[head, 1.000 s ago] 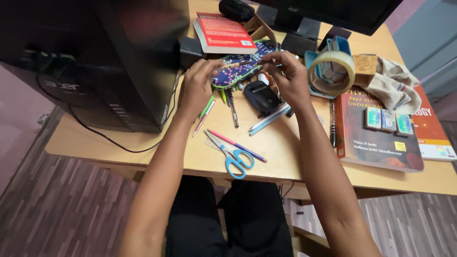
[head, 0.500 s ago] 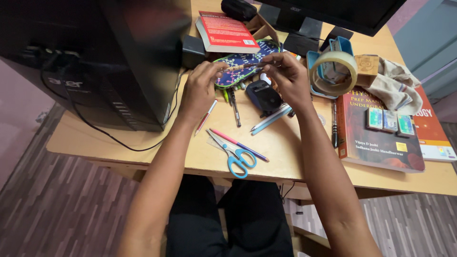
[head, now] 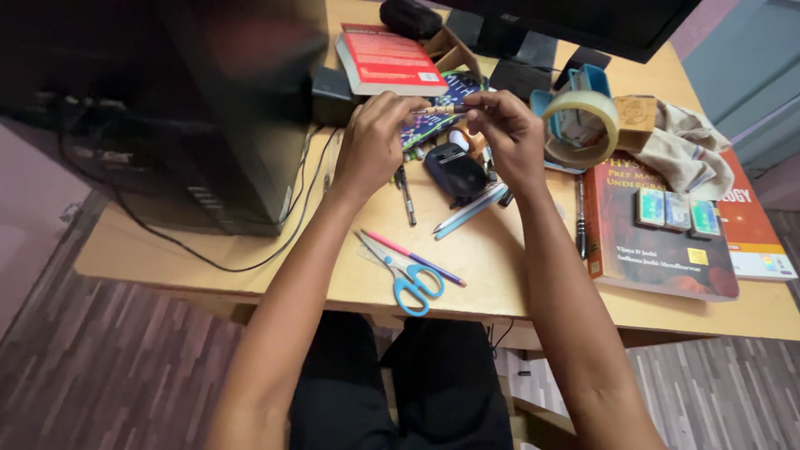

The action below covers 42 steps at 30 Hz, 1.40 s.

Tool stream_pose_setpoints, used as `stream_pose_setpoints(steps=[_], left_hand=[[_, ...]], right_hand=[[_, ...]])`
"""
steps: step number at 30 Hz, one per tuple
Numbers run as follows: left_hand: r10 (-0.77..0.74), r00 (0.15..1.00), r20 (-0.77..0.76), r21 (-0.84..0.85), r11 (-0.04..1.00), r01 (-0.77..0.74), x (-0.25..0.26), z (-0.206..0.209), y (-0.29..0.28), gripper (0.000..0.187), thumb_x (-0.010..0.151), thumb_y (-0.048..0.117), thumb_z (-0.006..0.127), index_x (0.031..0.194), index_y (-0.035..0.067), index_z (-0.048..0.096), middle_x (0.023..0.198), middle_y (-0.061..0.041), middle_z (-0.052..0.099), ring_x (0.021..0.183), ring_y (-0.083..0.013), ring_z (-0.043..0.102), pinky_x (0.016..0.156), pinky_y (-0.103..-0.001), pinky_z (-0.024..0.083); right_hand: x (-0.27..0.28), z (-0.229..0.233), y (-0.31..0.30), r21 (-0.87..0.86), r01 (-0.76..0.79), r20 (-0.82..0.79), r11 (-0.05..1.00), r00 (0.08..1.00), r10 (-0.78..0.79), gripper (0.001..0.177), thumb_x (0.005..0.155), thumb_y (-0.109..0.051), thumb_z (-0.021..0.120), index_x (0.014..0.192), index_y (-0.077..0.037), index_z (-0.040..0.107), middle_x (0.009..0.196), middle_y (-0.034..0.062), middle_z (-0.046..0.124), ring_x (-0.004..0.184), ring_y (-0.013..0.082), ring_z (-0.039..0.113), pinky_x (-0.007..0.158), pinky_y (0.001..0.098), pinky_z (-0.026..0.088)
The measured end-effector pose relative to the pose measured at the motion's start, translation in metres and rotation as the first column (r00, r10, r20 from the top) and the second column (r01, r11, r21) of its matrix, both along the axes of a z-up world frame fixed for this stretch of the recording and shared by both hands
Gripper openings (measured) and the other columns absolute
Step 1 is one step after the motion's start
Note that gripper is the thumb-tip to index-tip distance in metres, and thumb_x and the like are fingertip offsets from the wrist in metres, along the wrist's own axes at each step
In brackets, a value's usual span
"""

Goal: The person sits at a desk and assembles small electronic components, specifically inserting white rectangular chips into a black plastic housing. They handle the chips and housing by hand, occasionally using a small tool to adjust the parts. The workspace is cluttered with stationery, books, and a computer tower.

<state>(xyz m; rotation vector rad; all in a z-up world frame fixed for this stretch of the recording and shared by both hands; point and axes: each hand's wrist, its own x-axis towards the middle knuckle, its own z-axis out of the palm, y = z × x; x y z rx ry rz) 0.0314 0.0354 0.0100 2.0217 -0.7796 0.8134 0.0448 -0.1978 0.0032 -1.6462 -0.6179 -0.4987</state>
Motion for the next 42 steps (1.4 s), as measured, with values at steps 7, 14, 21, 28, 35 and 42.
stream_pose_setpoints(steps=[7,14,21,28,35,42], left_hand=[[0.056,0.997,0.055,0.000,0.998,-0.056,0.013,-0.019,-0.008,0.036,0.087,-0.011,0.055,0.112,0.008,0.071,0.087,-0.005,0.063,0.089,-0.0262,0.065,0.085,-0.044,0.050],[0.083,0.995,0.051,0.008,0.996,-0.084,0.008,-0.021,-0.001,0.041,0.082,-0.014,0.054,0.112,0.009,0.072,0.085,-0.005,0.062,0.087,-0.0262,0.065,0.083,-0.043,0.050],[0.080,0.996,0.044,0.037,0.996,-0.081,0.002,-0.016,0.008,0.046,0.078,-0.016,0.055,0.113,0.009,0.071,0.089,-0.007,0.066,0.087,-0.0268,0.067,0.084,-0.044,0.052],[-0.101,0.987,-0.123,-0.172,0.982,0.079,0.001,-0.017,0.006,0.025,0.096,-0.006,0.056,0.117,0.005,0.066,0.110,-0.013,0.070,0.100,-0.0269,0.073,0.082,-0.040,0.058],[-0.122,0.990,-0.070,-0.218,0.970,0.104,0.006,-0.021,0.007,0.028,0.100,0.008,0.071,0.126,0.003,0.060,0.111,-0.013,0.067,0.096,-0.0251,0.070,0.083,-0.037,0.056],[-0.155,0.980,-0.127,-0.167,0.977,0.132,0.002,-0.024,-0.002,0.039,0.094,0.010,0.077,0.128,0.004,0.057,0.114,-0.012,0.066,0.093,-0.0225,0.070,0.081,-0.037,0.056]], right_hand=[[0.007,-0.010,-0.007,-0.069,0.024,-0.055,0.997,0.998,-0.028,0.015,0.101,0.004,0.068,0.115,0.002,0.072,0.101,0.0041,0.072,0.085,0.0071,0.067,0.077,0.0227,0.055],[0.004,-0.010,0.000,-0.097,0.047,-0.099,0.994,0.993,-0.057,0.016,0.099,0.002,0.069,0.115,0.000,0.073,0.099,0.0033,0.073,0.084,0.0070,0.068,0.074,0.0223,0.055],[0.007,-0.018,0.011,-0.100,0.018,-0.178,0.995,0.983,-0.036,0.018,0.102,0.000,0.067,0.119,-0.001,0.072,0.100,0.0031,0.072,0.088,0.0067,0.066,0.080,0.0234,0.056],[-0.011,0.014,0.004,-0.402,0.144,0.088,0.904,0.989,-0.119,0.026,0.095,-0.010,0.078,0.118,-0.003,0.070,0.104,0.0077,0.074,0.091,0.0116,0.070,0.078,0.0289,0.056],[-0.016,0.025,-0.012,-0.483,0.348,0.286,0.803,0.930,-0.231,0.017,0.097,-0.014,0.080,0.110,-0.003,0.077,0.105,0.0113,0.066,0.088,0.0183,0.065,0.071,0.0323,0.052],[-0.040,0.030,-0.064,-0.501,0.509,0.237,0.700,0.859,-0.455,0.022,0.096,-0.020,0.086,0.104,-0.001,0.078,0.091,0.0087,0.064,0.076,0.0177,0.062,0.067,0.0340,0.049]])
